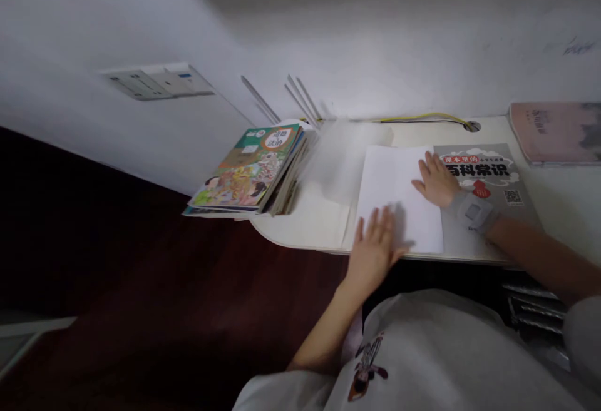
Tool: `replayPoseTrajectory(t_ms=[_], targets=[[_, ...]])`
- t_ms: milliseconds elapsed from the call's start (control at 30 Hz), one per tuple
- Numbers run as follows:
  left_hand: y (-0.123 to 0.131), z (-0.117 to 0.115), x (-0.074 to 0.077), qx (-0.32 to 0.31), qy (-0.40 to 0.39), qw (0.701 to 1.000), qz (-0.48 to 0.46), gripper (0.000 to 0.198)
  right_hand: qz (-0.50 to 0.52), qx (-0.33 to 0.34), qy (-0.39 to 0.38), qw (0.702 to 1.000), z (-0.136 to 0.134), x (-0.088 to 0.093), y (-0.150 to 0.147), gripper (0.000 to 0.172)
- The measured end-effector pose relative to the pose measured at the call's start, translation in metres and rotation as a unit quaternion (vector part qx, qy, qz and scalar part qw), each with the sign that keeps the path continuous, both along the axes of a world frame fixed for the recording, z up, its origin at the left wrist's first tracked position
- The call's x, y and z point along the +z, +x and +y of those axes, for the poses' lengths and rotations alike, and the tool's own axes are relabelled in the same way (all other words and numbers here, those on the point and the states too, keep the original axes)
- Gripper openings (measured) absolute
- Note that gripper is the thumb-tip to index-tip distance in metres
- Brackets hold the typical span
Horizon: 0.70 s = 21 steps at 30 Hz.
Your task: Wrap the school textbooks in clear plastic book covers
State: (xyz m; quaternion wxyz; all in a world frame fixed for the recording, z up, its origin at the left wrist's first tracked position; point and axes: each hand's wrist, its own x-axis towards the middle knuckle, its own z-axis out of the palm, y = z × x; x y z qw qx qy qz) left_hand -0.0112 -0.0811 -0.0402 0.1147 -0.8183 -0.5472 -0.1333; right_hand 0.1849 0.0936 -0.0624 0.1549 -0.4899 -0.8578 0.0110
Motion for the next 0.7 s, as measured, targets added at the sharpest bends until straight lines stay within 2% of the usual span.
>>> replayPoseTrajectory(t_ms=[100, 133, 200, 267, 333, 400, 433, 467, 500, 567, 633, 700], targets=[[-0.043, 0.014, 0.011, 0.19, -0.01, 0.979, -0.074, 0.055, -0.015, 0.044, -0.017, 0.999, -0.055, 0.001, -0.001, 0.069], [-0.056, 0.019, 0.012, 0.234, -0.041, 0.966, -0.1, 0.047, -0.015, 0.067, -0.019, 0.997, -0.075, 0.002, 0.001, 0.07], [-0.076, 0.028, 0.013, 0.274, -0.127, 0.938, -0.172, 0.032, -0.005, 0.11, -0.019, 0.994, -0.109, 0.004, 0.007, 0.071], [-0.085, 0.035, 0.014, 0.257, -0.191, 0.897, -0.305, 0.026, 0.014, 0.132, -0.015, 0.991, -0.132, 0.005, 0.016, 0.079], [-0.084, 0.039, 0.022, 0.207, -0.209, 0.828, -0.478, 0.03, 0.031, 0.127, -0.006, 0.991, -0.144, 0.006, 0.025, 0.087], [-0.076, 0.039, 0.038, 0.133, -0.219, 0.751, -0.608, 0.036, 0.049, 0.108, 0.001, 0.993, -0.148, 0.007, 0.031, 0.089], [-0.07, 0.038, 0.048, 0.098, -0.227, 0.725, -0.643, 0.038, 0.059, 0.099, 0.002, 0.993, -0.149, 0.008, 0.033, 0.088], [-0.063, 0.037, 0.059, 0.064, -0.232, 0.712, -0.66, 0.038, 0.07, 0.097, 0.0, 0.993, -0.149, 0.009, 0.034, 0.088], [-0.054, 0.036, 0.071, 0.03, -0.235, 0.71, -0.663, 0.038, 0.08, 0.102, -0.004, 0.992, -0.149, 0.011, 0.035, 0.088], [-0.035, 0.033, 0.09, -0.036, -0.225, 0.728, -0.646, 0.037, 0.101, 0.126, -0.018, 0.987, -0.151, 0.015, 0.036, 0.091], [-0.015, 0.032, 0.103, -0.096, -0.209, 0.769, -0.596, 0.039, 0.12, 0.152, -0.042, 0.98, -0.155, 0.018, 0.039, 0.094], [0.006, 0.034, 0.109, -0.157, -0.186, 0.822, -0.515, 0.048, 0.144, 0.149, -0.067, 0.976, -0.159, 0.021, 0.047, 0.091]])
